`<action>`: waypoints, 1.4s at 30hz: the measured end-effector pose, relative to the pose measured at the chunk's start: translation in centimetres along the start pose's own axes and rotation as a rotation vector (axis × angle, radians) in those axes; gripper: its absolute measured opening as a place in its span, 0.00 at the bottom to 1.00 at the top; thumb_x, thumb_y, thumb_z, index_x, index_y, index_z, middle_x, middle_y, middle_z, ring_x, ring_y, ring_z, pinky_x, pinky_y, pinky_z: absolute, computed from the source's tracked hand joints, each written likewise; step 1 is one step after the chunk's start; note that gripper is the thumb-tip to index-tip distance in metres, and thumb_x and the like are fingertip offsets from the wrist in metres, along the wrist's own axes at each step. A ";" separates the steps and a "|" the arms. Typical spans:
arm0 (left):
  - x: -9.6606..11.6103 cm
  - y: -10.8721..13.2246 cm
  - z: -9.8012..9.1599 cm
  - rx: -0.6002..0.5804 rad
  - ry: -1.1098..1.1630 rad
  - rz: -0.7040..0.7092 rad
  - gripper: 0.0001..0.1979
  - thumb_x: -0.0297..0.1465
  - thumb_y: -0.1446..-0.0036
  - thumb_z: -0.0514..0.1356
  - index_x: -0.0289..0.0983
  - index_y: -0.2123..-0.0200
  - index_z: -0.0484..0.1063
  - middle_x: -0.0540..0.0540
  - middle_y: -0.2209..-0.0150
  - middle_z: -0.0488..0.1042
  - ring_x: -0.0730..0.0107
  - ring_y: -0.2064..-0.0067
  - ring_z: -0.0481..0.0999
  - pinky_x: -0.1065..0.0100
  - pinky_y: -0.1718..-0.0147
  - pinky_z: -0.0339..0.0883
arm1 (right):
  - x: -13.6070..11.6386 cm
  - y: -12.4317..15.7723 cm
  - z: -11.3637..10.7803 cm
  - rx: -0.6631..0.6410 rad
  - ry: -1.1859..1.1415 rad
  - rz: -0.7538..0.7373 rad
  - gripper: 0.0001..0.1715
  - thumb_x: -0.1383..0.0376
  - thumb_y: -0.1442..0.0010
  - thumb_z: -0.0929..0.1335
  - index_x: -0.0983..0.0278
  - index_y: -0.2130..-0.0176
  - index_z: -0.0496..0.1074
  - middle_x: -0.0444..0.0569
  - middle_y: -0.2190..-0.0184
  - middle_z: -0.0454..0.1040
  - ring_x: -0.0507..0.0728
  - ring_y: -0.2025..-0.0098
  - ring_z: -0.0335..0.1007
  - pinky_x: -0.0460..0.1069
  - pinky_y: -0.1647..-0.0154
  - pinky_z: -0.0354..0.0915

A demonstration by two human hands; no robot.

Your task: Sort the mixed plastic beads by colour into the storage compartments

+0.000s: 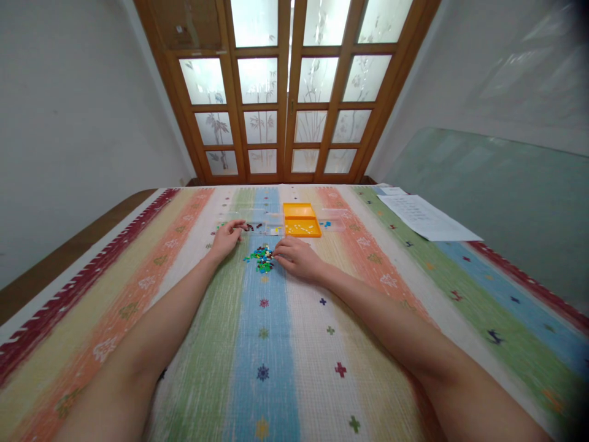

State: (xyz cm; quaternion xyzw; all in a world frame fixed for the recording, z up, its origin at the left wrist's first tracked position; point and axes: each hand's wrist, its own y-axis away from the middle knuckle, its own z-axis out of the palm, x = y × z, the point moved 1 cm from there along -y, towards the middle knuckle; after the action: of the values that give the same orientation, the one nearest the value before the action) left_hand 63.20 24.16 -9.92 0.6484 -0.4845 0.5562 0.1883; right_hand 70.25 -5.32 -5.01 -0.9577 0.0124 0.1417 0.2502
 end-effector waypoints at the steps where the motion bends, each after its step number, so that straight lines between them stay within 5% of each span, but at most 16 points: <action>1: -0.1 0.0 0.0 0.012 -0.035 0.009 0.20 0.33 0.40 0.58 0.37 0.46 0.76 0.43 0.54 0.83 0.70 0.71 0.74 0.66 0.67 0.71 | -0.7 -0.2 0.0 -0.005 -0.019 -0.006 0.12 0.63 0.27 0.66 0.62 0.54 0.79 0.52 0.56 0.79 0.58 0.52 0.71 0.55 0.47 0.66; 6: 0.0 0.3 0.1 0.021 -0.178 0.058 0.18 0.32 0.39 0.57 0.39 0.48 0.78 0.45 0.60 0.82 0.65 0.66 0.77 0.63 0.61 0.72 | -2.7 -1.7 1.4 -0.061 -0.036 -0.069 0.13 0.64 0.28 0.67 0.60 0.47 0.78 0.52 0.47 0.78 0.59 0.44 0.70 0.57 0.41 0.64; 15: 1.5 0.9 0.1 0.008 -0.233 0.109 0.16 0.32 0.38 0.57 0.39 0.50 0.79 0.45 0.59 0.82 0.61 0.61 0.78 0.61 0.55 0.71 | -1.9 -4.3 4.3 -0.142 0.089 -0.144 0.14 0.66 0.28 0.66 0.61 0.49 0.80 0.52 0.46 0.79 0.61 0.40 0.69 0.59 0.39 0.62; 29: 1.1 0.9 0.4 -0.007 -0.272 0.143 0.15 0.34 0.36 0.58 0.40 0.50 0.79 0.45 0.55 0.82 0.59 0.57 0.79 0.59 0.52 0.70 | -1.9 -4.3 4.2 -0.138 0.113 -0.202 0.14 0.66 0.29 0.66 0.62 0.50 0.80 0.51 0.53 0.82 0.60 0.45 0.71 0.58 0.38 0.58; 42: 0.6 0.7 0.3 -0.001 -0.213 0.092 0.16 0.35 0.39 0.58 0.40 0.50 0.79 0.46 0.61 0.82 0.61 0.61 0.78 0.62 0.57 0.70 | -1.8 -4.1 4.0 -0.108 0.090 -0.210 0.13 0.67 0.31 0.66 0.60 0.51 0.80 0.49 0.52 0.82 0.59 0.47 0.72 0.59 0.37 0.56</action>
State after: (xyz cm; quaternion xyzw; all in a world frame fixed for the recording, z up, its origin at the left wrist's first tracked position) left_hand 62.76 23.37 -9.67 0.6808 -0.5314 0.4919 0.1103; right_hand 67.81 0.13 -5.91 -0.9712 -0.0845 0.0718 0.2108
